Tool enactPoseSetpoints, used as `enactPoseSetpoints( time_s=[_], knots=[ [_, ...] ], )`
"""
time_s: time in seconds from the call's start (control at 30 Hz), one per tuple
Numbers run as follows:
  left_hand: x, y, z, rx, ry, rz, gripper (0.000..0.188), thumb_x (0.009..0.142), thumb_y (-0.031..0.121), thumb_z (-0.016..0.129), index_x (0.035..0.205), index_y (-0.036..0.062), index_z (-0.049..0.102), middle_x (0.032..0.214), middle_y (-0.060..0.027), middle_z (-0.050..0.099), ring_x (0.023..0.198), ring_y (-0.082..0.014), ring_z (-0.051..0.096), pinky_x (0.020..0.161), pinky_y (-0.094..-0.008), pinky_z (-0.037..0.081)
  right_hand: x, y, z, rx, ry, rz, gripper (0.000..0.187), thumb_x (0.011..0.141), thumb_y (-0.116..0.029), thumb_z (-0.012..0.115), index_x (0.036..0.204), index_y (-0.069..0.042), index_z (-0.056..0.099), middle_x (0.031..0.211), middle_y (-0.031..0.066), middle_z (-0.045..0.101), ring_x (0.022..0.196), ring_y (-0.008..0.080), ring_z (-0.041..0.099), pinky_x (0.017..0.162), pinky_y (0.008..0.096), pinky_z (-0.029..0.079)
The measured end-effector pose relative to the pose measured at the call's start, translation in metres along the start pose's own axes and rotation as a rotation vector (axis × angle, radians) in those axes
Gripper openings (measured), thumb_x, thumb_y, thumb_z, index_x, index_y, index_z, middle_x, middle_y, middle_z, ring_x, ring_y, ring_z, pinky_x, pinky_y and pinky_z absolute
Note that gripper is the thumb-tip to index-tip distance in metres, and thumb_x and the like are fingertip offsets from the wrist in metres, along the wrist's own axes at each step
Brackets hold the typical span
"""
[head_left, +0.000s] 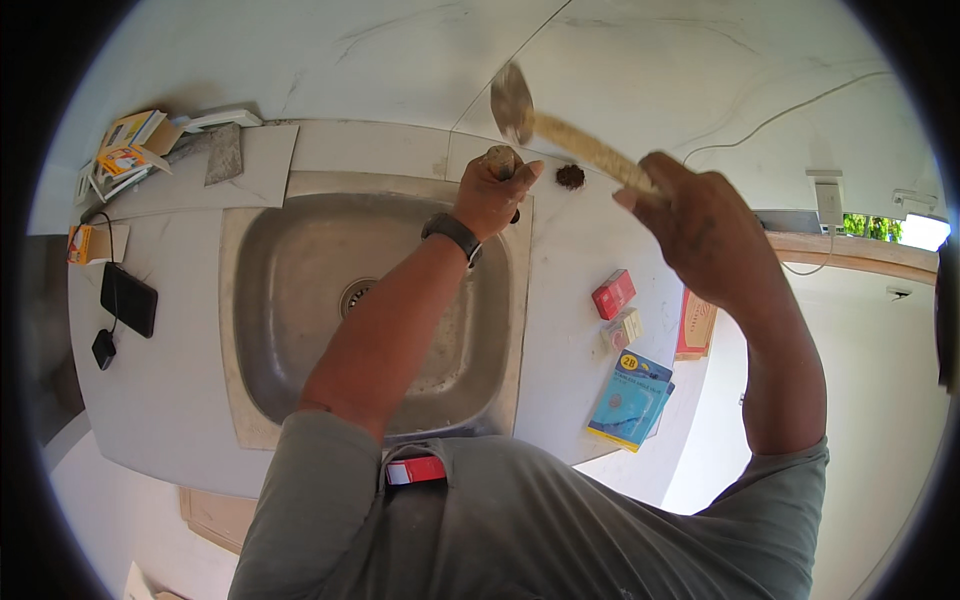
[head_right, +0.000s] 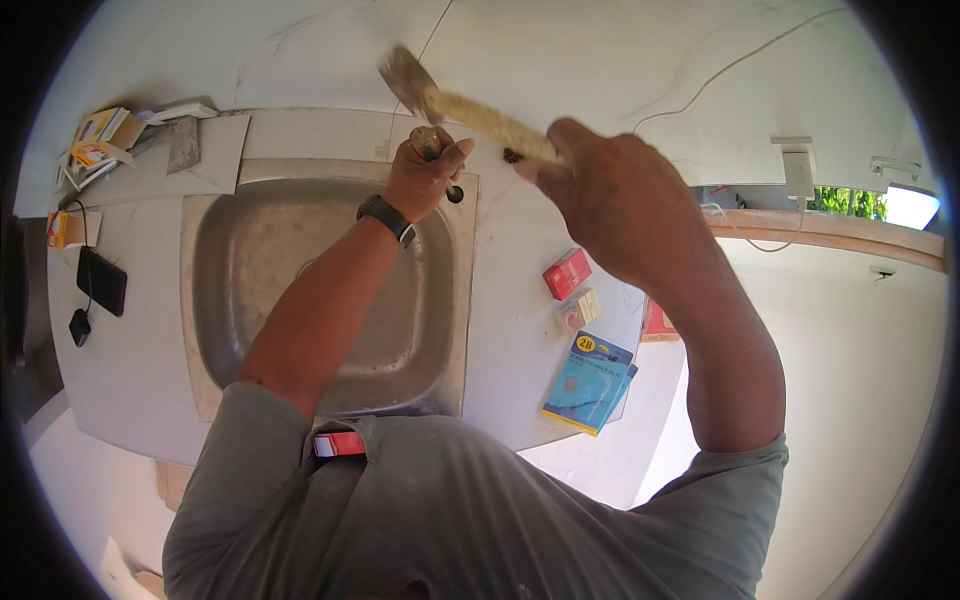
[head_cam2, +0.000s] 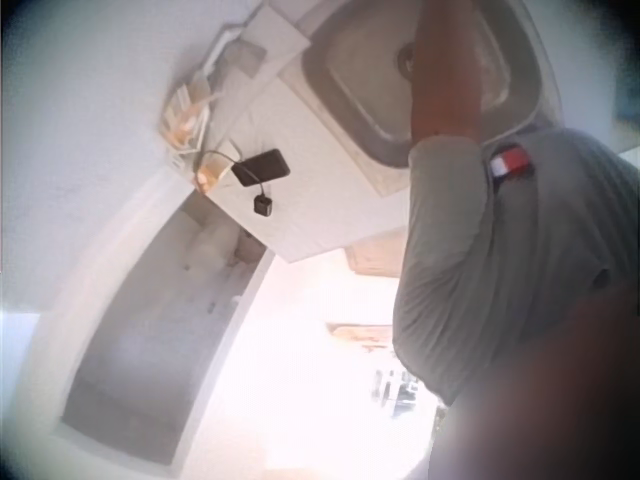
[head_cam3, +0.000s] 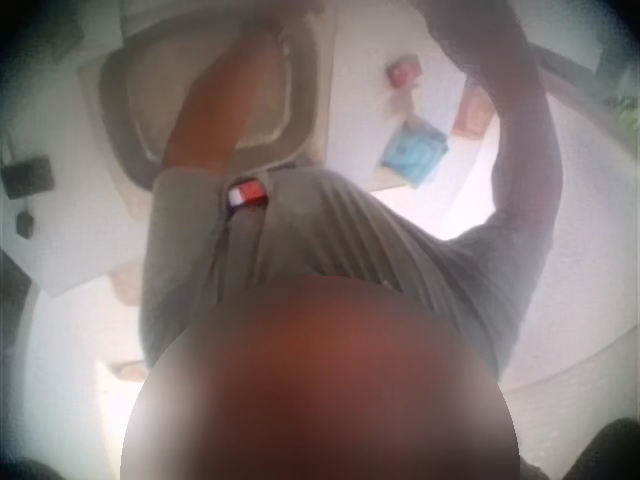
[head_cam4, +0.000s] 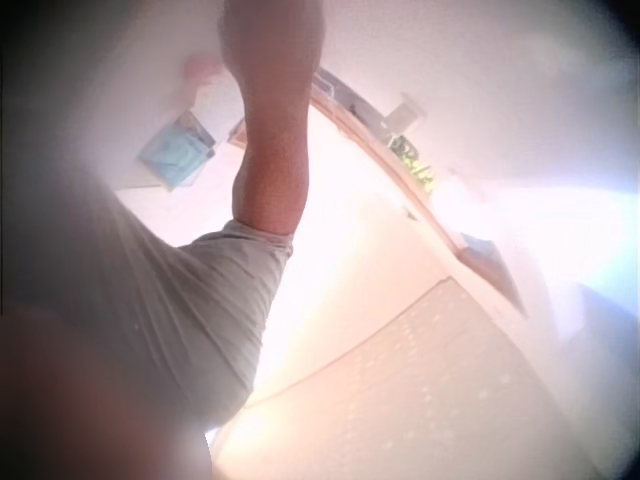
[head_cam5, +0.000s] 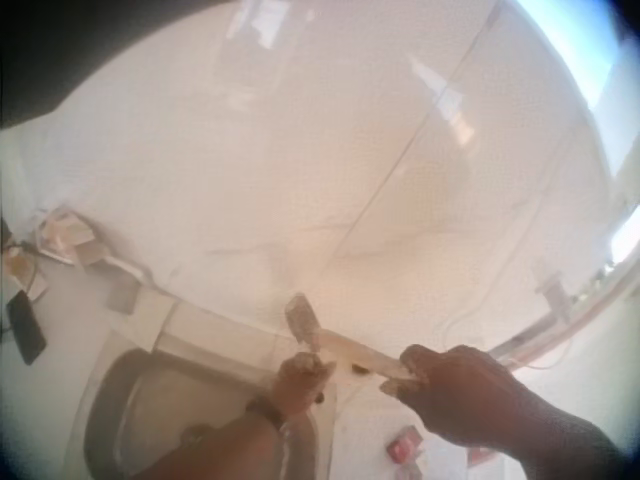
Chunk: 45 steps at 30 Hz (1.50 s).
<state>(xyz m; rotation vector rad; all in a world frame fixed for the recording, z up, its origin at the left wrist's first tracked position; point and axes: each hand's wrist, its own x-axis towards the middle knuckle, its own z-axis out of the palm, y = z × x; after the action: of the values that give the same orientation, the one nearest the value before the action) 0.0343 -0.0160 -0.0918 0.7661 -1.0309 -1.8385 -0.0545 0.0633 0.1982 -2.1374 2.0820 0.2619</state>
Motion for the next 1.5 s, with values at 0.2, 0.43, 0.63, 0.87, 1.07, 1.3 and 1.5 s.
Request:
enactPoseSetpoints(
  time_s=[0.2,0.43,0.63,0.87,1.07,1.3,1.5],
  knots=[
    [-0.002,-0.001,0.0,0.016,-0.017,0.054,0.035,0.094,0.027,0.076,0.072,0.0092,0.054,0.065,0.0024,0.056,0.06,-0.0072,0.05,0.054,-0.0265,0.042,-0.003,0.001,0.012,0.785,0.668,-0.092,0.041,0.102,-0.038,0.061,0.103,0.003,0.057,0.069,0.0098,0.057,0.057,0.0202,0.054,0.055,0.0338,0.044],
    [-0.005,-0.002,0.003,-0.013,-0.011,0.027,0.036,0.094,0.027,0.076,0.072,0.0099,0.054,0.065,0.0036,0.054,0.06,-0.0054,0.048,0.054,-0.0265,0.041,-0.003,0.011,0.016,0.013,-0.041,0.087,0.035,0.101,-0.035,0.062,0.099,0.0,0.059,0.064,0.0196,0.061,0.064,0.0368,0.064,0.062,0.0482,0.049],
    [-0.005,-0.003,0.005,0.027,-0.045,0.043,0.036,0.094,0.028,0.076,0.072,0.0101,0.054,0.064,0.0043,0.053,0.06,-0.0045,0.046,0.053,-0.0259,0.039,-0.014,0.001,0.002,0.51,0.696,-0.129,0.031,0.102,-0.031,0.06,0.108,-0.001,0.059,0.074,0.0141,0.058,0.068,0.0261,0.056,0.062,0.0383,0.045],
    [-0.009,-0.005,0.007,0.016,-0.023,0.088,0.036,0.095,0.027,0.075,0.072,0.0102,0.053,0.063,0.0044,0.052,0.06,-0.0047,0.045,0.053,-0.0264,0.038,-0.012,0.005,0.022,-0.014,0.007,0.056,0.031,0.1,-0.034,0.063,0.1,-0.003,0.058,0.06,0.0192,0.06,0.064,0.0372,0.066,0.059,0.0488,0.05],
    [-0.003,-0.005,0.001,0.047,-0.049,0.029,0.036,0.096,0.025,0.073,0.072,0.0086,0.052,0.064,0.0042,0.053,0.059,-0.006,0.045,0.054,-0.0268,0.038,-0.014,0.009,-0.007,0.595,0.697,-0.116,0.032,0.101,-0.034,0.063,0.108,-0.002,0.061,0.068,0.0148,0.058,0.059,0.0261,0.055,0.061,0.0381,0.049],
    [-0.006,-0.006,0.006,0.077,-0.042,0.04,0.039,0.095,0.03,0.075,0.072,0.0094,0.052,0.063,0.0041,0.053,0.059,-0.0061,0.046,0.053,-0.0269,0.039,-0.016,0.007,0.033,0.042,-0.07,0.2,0.032,0.101,-0.033,0.063,0.103,-0.002,0.058,0.074,0.0265,0.06,0.066,0.0388,0.056,0.062,0.0455,0.047],
    [-0.006,-0.003,0.009,0.122,-0.052,-0.028,0.038,0.095,0.031,0.076,0.072,0.0101,0.053,0.063,0.004,0.053,0.059,-0.0057,0.046,0.053,-0.0267,0.039,-0.029,0.013,0.012,0.674,0.639,0.012,0.033,0.102,-0.033,0.062,0.098,0.0,0.06,0.071,0.0166,0.059,0.06,0.0254,0.051,0.058,0.0382,0.045]
  ],
)
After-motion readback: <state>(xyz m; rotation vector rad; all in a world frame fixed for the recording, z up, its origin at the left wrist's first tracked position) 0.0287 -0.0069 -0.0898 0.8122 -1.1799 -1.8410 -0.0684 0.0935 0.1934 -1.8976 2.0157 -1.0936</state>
